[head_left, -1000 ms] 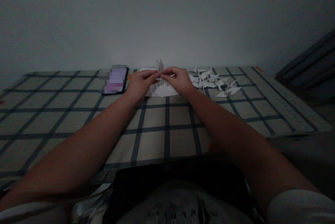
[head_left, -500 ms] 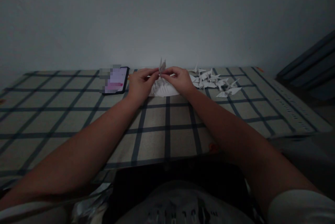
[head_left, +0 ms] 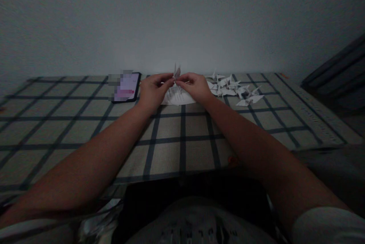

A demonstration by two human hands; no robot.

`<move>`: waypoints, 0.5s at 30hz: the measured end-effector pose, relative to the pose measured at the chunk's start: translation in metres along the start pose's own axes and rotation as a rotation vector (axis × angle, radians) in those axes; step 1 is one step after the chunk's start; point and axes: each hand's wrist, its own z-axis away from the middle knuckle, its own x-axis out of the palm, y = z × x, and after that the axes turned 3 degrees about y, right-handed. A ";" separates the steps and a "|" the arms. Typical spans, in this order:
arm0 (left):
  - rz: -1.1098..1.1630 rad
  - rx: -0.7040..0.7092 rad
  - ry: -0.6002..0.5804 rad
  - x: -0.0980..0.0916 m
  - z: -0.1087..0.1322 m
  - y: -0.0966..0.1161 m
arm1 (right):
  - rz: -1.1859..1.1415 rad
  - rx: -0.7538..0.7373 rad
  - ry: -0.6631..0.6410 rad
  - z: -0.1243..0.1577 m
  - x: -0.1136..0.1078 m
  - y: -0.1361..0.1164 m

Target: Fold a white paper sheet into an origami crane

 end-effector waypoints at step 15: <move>0.092 0.020 -0.012 0.006 -0.001 -0.010 | -0.187 0.041 -0.003 -0.001 0.006 0.008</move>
